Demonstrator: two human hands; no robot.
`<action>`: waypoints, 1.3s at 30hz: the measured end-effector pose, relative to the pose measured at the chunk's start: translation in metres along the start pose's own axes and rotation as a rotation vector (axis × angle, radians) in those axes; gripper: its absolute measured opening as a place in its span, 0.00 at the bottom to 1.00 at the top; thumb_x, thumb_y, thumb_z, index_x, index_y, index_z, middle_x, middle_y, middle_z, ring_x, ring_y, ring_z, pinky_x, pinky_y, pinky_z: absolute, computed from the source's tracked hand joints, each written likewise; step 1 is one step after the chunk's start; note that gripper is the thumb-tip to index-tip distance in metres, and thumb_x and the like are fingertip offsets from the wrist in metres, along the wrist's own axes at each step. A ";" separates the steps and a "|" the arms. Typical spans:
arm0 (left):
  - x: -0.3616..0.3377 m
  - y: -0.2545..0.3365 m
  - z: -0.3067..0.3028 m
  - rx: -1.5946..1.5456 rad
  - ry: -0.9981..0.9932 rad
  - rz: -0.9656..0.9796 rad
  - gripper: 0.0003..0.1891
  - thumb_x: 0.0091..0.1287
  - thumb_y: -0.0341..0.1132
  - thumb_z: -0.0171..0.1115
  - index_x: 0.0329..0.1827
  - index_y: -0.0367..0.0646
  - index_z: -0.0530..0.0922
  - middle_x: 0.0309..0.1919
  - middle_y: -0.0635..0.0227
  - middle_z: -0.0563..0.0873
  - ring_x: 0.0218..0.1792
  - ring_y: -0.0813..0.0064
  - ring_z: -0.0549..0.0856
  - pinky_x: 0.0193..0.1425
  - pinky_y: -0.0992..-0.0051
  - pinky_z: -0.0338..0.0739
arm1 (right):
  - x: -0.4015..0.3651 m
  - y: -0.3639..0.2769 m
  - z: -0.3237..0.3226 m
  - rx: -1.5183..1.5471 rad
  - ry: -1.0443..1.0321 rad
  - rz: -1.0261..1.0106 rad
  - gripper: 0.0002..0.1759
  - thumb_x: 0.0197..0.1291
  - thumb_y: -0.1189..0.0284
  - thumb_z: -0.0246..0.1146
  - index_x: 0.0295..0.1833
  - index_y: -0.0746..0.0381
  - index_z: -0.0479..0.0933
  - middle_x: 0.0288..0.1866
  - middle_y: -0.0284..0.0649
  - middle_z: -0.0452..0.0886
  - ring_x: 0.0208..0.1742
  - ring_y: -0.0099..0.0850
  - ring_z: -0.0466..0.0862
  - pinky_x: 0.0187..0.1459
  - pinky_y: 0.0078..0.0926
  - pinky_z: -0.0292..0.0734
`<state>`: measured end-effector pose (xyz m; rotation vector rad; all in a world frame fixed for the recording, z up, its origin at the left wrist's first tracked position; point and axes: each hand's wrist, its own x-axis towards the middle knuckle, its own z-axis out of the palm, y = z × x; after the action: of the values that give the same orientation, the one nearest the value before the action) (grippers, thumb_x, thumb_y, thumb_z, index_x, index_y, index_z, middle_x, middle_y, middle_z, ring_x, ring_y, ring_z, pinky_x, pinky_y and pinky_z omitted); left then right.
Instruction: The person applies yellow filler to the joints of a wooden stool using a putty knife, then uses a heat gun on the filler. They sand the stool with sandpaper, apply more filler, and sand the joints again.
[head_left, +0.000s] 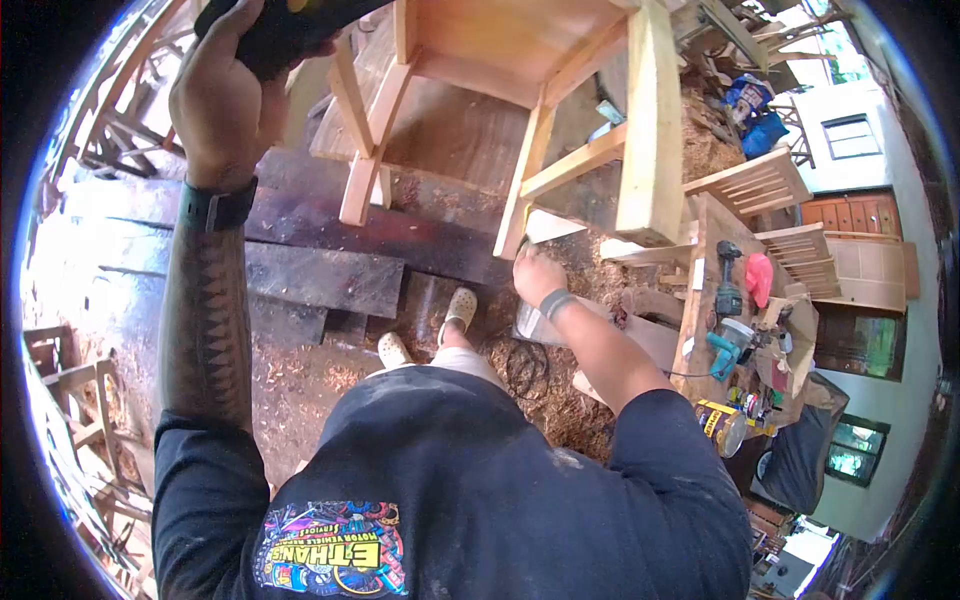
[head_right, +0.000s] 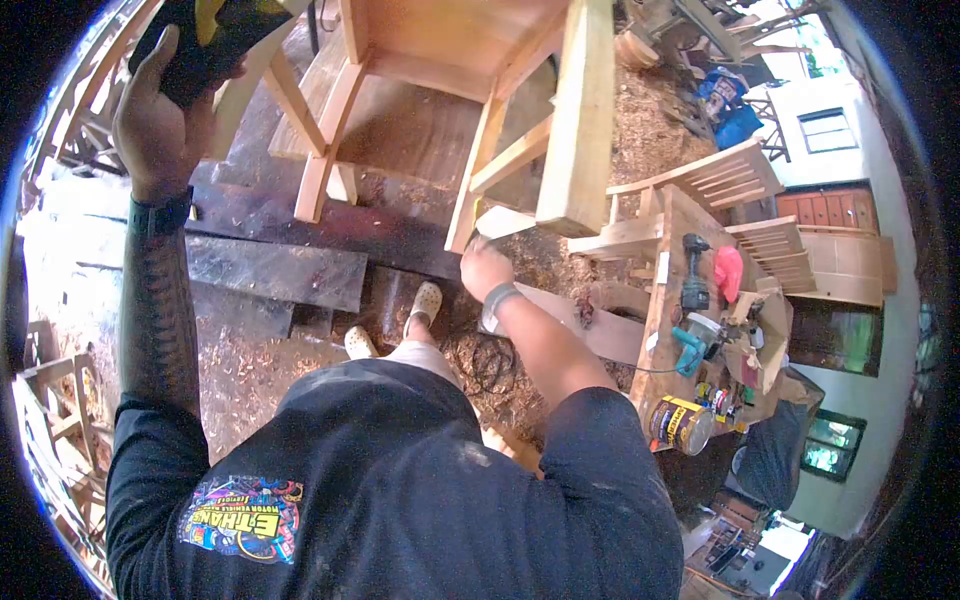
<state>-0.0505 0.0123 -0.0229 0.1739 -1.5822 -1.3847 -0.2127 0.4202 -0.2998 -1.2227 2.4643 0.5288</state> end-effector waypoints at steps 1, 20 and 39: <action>0.004 0.004 0.003 -0.354 0.023 -0.218 0.19 0.80 0.37 0.54 0.62 0.27 0.76 0.51 0.51 0.90 0.46 0.60 0.92 0.54 0.61 0.88 | -0.005 0.005 -0.005 -0.014 -0.078 -0.031 0.19 0.69 0.69 0.53 0.58 0.70 0.77 0.56 0.54 0.83 0.50 0.46 0.88 0.50 0.43 0.88; 0.003 0.015 0.007 -0.284 -0.005 -0.214 0.19 0.81 0.38 0.53 0.60 0.28 0.77 0.46 0.51 0.91 0.42 0.61 0.93 0.52 0.64 0.88 | 0.004 0.034 -0.029 0.146 0.220 -0.292 0.19 0.67 0.73 0.53 0.61 0.59 0.80 0.61 0.42 0.83 0.63 0.42 0.82 0.58 0.47 0.80; 0.005 0.002 -0.008 -0.300 0.017 -0.260 0.18 0.81 0.38 0.53 0.62 0.31 0.78 0.49 0.52 0.90 0.44 0.60 0.93 0.54 0.64 0.88 | 0.057 0.027 0.004 -0.031 0.656 -0.074 0.30 0.65 0.67 0.59 0.72 0.59 0.69 0.67 0.42 0.74 0.66 0.42 0.77 0.67 0.46 0.72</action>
<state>-0.0463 0.0042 -0.0198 0.2151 -1.3517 -1.8000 -0.2667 0.3983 -0.3238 -1.7047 2.9148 0.1510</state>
